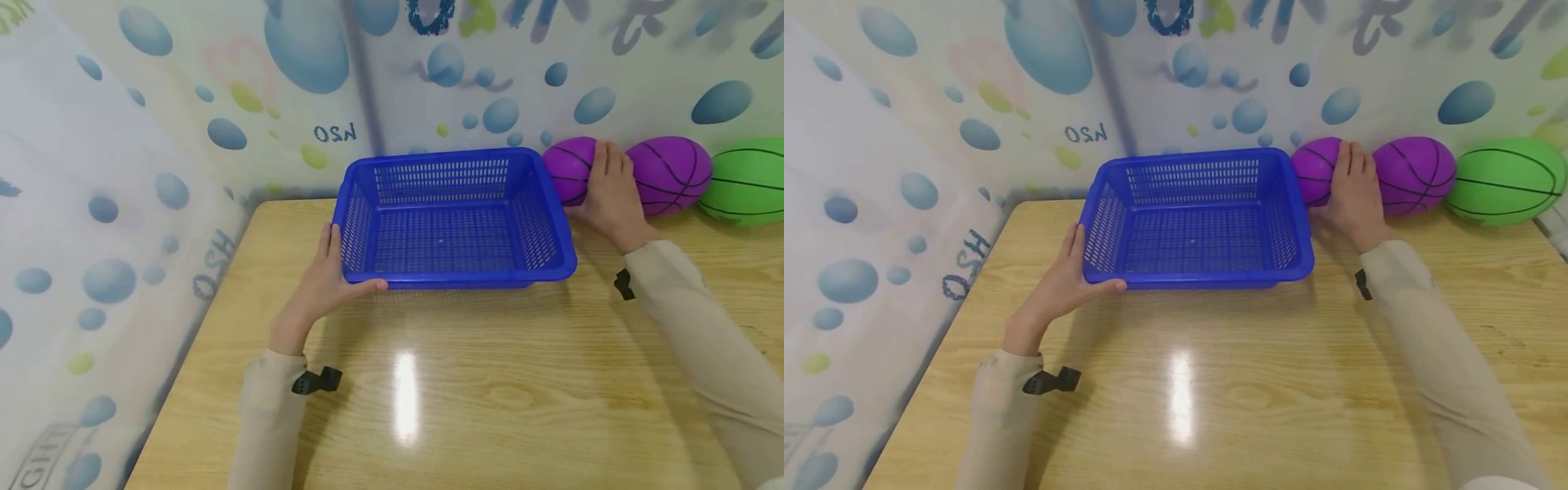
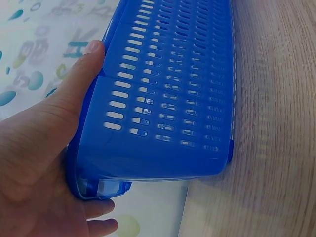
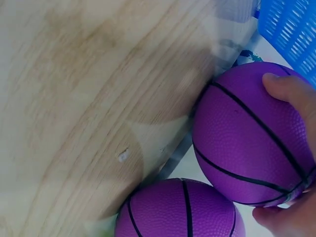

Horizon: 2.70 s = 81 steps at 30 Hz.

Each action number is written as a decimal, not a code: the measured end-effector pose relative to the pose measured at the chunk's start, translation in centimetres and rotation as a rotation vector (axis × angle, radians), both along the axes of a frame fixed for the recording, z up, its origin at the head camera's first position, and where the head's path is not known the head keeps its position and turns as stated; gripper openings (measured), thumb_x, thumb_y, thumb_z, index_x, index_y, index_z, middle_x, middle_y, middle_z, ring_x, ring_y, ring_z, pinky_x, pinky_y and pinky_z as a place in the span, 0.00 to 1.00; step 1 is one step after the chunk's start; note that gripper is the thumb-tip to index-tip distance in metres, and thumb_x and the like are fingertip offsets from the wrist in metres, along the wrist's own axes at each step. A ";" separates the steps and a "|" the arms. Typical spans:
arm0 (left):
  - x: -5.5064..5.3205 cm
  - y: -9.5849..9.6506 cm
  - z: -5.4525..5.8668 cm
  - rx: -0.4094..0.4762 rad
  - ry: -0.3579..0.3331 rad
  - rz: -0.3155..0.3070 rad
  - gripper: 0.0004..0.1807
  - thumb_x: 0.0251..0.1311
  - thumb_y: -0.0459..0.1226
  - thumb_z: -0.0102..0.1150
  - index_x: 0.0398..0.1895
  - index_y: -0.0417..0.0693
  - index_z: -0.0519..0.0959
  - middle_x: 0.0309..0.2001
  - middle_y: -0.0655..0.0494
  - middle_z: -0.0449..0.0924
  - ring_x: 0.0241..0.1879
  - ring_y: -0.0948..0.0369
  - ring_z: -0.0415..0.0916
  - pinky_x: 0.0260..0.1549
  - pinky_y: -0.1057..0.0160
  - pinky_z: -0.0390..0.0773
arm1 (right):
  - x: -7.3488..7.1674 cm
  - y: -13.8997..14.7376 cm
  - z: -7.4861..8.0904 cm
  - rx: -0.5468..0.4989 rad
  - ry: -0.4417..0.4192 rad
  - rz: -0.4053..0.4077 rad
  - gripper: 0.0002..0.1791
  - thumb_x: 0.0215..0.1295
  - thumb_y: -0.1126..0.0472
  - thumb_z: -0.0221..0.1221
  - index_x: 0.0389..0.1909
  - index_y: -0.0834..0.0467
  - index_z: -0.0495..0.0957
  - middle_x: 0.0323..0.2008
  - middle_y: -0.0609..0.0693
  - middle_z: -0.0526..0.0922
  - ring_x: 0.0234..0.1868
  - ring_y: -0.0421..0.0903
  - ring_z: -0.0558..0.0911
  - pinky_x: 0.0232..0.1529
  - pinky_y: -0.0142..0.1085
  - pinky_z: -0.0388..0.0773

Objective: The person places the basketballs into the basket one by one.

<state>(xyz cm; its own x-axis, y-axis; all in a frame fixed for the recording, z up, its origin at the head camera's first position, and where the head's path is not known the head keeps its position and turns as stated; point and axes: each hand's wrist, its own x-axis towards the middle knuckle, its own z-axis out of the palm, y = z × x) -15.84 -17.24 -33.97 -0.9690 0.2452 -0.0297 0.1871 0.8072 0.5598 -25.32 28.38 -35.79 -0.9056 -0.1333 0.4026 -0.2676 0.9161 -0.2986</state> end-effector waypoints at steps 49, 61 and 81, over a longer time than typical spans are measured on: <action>0.4 0.2 1.0 -0.002 -0.044 0.008 0.72 0.39 0.68 0.63 0.71 0.45 0.26 0.71 0.47 0.18 0.70 0.45 0.36 0.62 0.46 0.54 | 6.7 -5.7 5.5 -0.353 -0.137 0.280 0.68 0.33 0.55 0.78 0.73 0.51 0.44 0.66 0.60 0.58 0.61 0.63 0.63 0.54 0.62 0.62; -0.1 2.3 1.2 0.024 -0.042 -0.014 0.71 0.40 0.63 0.67 0.72 0.46 0.26 0.71 0.49 0.18 0.69 0.45 0.38 0.61 0.47 0.56 | 6.6 -5.4 2.9 -0.109 -0.234 0.421 0.60 0.40 0.47 0.74 0.70 0.64 0.51 0.64 0.65 0.60 0.61 0.65 0.61 0.55 0.61 0.59; 0.5 2.9 0.1 0.050 0.005 0.011 0.73 0.36 0.67 0.65 0.72 0.43 0.29 0.72 0.49 0.20 0.69 0.47 0.39 0.62 0.49 0.56 | 6.9 -0.4 2.8 -0.354 -0.231 0.216 0.32 0.71 0.53 0.48 0.69 0.64 0.54 0.63 0.70 0.60 0.64 0.66 0.58 0.60 0.61 0.51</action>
<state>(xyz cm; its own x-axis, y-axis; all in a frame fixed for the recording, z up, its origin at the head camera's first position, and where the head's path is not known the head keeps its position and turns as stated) -15.37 -14.36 -33.82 -0.9718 0.2353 -0.0131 0.1808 0.7803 0.5987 -18.42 28.03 -33.00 -0.9433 -0.2198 0.2488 -0.3311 0.6780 -0.6563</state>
